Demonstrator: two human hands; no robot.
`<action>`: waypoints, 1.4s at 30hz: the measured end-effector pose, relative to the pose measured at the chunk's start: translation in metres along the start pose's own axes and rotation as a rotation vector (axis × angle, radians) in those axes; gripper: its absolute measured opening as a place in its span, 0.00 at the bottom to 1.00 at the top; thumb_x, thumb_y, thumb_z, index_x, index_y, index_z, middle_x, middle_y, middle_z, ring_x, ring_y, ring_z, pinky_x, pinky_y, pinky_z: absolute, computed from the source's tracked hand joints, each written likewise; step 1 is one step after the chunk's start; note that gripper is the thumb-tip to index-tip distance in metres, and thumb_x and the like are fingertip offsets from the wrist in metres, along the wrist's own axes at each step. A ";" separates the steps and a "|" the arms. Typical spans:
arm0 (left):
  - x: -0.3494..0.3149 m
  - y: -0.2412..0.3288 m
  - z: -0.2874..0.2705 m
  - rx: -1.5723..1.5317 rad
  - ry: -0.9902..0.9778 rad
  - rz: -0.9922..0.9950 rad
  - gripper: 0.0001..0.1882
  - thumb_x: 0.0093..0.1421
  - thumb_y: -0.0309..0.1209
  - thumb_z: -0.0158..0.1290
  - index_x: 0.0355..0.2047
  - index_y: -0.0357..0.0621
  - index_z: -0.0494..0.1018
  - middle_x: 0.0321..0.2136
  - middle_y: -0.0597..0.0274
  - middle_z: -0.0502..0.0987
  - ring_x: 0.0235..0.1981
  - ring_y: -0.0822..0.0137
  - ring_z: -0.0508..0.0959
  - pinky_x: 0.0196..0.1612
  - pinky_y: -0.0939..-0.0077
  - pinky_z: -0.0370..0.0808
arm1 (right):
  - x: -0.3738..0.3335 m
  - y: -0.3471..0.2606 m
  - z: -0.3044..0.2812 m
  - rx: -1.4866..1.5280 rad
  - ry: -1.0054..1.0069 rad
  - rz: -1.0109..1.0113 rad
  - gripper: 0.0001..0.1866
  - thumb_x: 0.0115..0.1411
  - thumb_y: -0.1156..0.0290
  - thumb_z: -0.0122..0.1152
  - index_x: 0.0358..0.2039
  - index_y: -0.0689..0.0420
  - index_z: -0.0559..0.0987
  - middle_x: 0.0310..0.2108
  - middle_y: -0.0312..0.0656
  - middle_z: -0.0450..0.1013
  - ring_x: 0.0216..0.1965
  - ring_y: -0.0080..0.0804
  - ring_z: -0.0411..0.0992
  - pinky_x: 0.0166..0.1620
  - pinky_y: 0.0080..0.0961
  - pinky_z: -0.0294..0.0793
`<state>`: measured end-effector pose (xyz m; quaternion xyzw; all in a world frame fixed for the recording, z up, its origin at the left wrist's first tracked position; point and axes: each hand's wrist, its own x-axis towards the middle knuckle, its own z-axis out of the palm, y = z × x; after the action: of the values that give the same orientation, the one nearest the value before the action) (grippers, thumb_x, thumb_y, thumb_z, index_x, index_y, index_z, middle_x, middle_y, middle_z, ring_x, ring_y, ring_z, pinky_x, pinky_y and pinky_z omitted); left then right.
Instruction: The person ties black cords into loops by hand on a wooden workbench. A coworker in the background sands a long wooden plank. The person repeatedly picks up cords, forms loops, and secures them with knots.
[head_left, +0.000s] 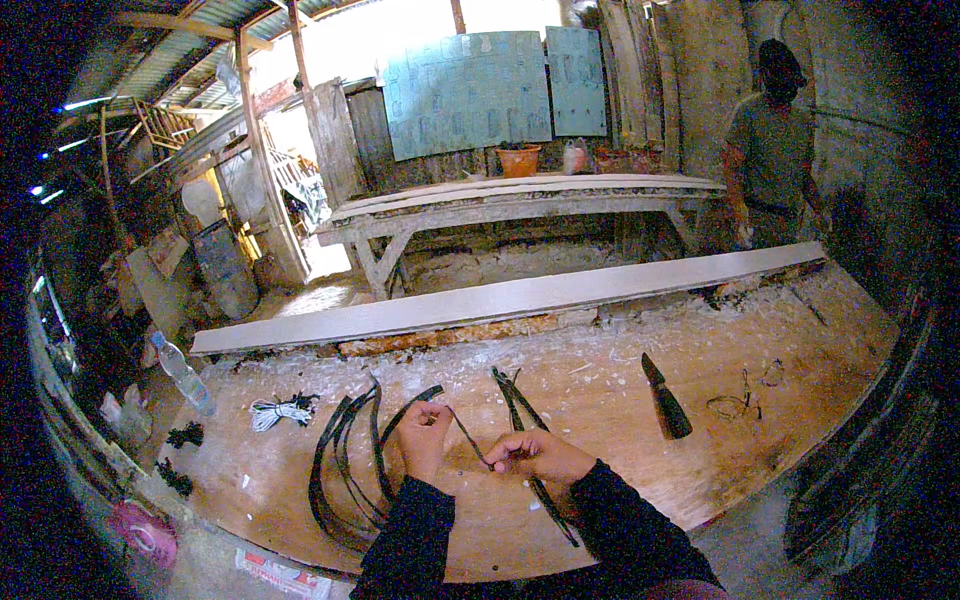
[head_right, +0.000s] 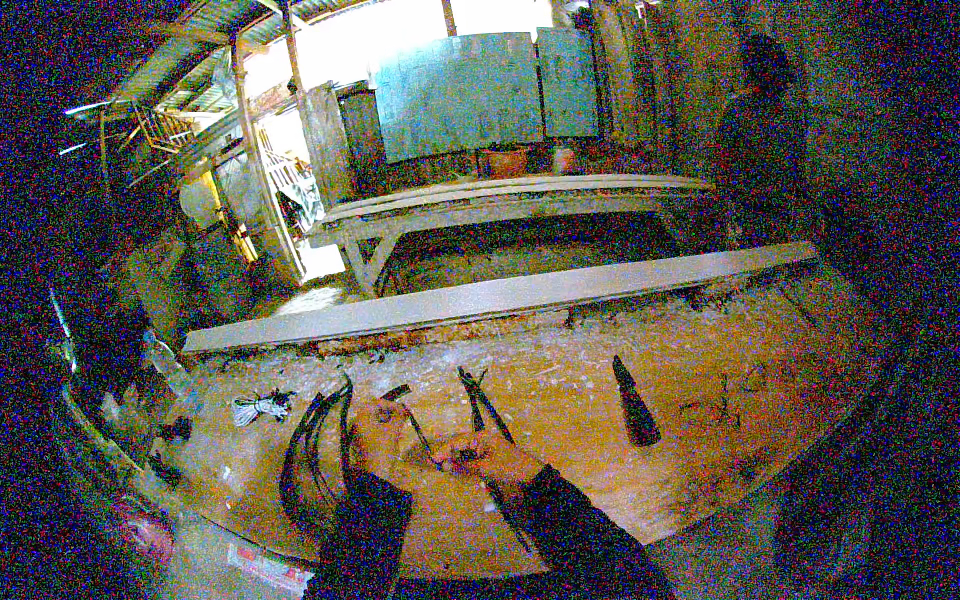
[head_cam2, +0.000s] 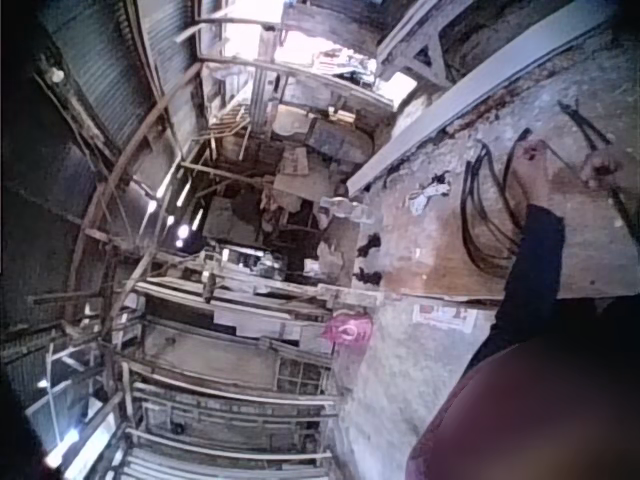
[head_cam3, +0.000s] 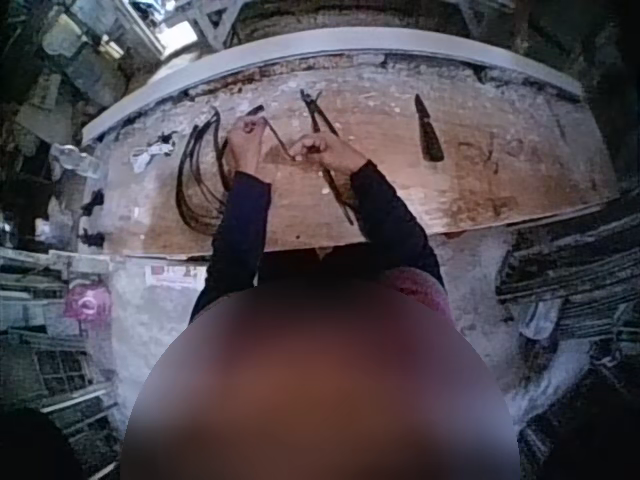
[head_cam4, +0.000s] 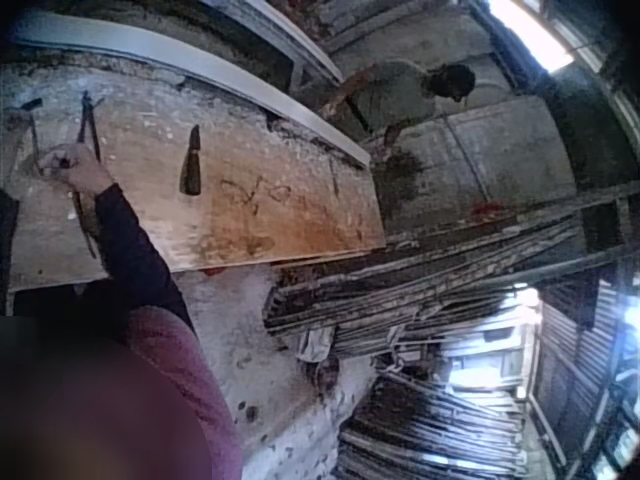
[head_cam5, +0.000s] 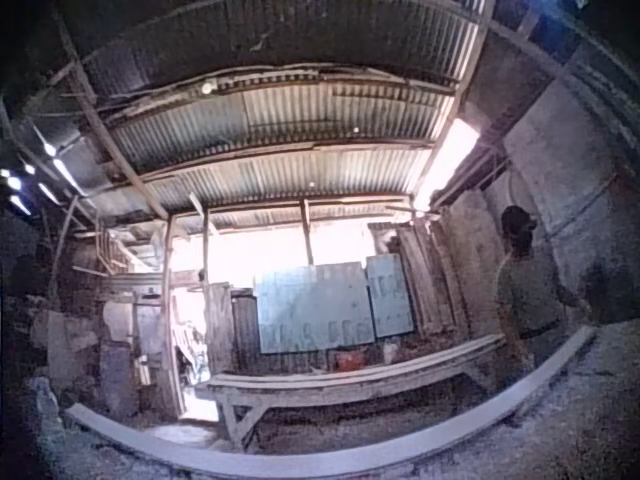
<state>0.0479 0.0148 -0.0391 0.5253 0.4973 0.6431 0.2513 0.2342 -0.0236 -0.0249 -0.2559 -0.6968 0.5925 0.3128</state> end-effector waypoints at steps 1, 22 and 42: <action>-0.001 -0.002 0.001 0.026 -0.005 0.018 0.04 0.44 0.22 0.54 0.20 0.38 0.70 0.17 0.67 0.72 0.17 0.79 0.68 0.21 0.85 0.65 | 0.001 0.000 0.000 0.055 -0.030 -0.045 0.08 0.48 0.72 0.58 0.30 0.58 0.74 0.33 0.38 0.69 0.35 0.22 0.66 0.40 0.20 0.63; -0.018 -0.009 0.013 0.017 -0.436 0.106 0.04 0.49 0.23 0.50 0.25 0.38 0.74 0.26 0.61 0.73 0.31 0.70 0.71 0.34 0.80 0.67 | 0.001 -0.004 -0.005 0.246 0.473 -0.080 0.09 0.42 0.81 0.58 0.18 0.56 0.67 0.18 0.31 0.64 0.24 0.20 0.65 0.31 0.16 0.66; -0.044 0.055 0.010 -0.326 -0.785 -0.489 0.08 0.49 0.33 0.53 0.20 0.48 0.65 0.16 0.74 0.62 0.17 0.82 0.62 0.15 0.88 0.55 | 0.008 0.020 -0.026 -0.377 1.033 -0.188 0.03 0.46 0.75 0.57 0.24 0.59 0.74 0.24 0.37 0.64 0.23 0.23 0.64 0.27 0.18 0.65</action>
<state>0.0823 -0.0395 -0.0085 0.5499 0.3667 0.3882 0.6422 0.2480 0.0032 -0.0404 -0.5011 -0.5668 0.2248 0.6141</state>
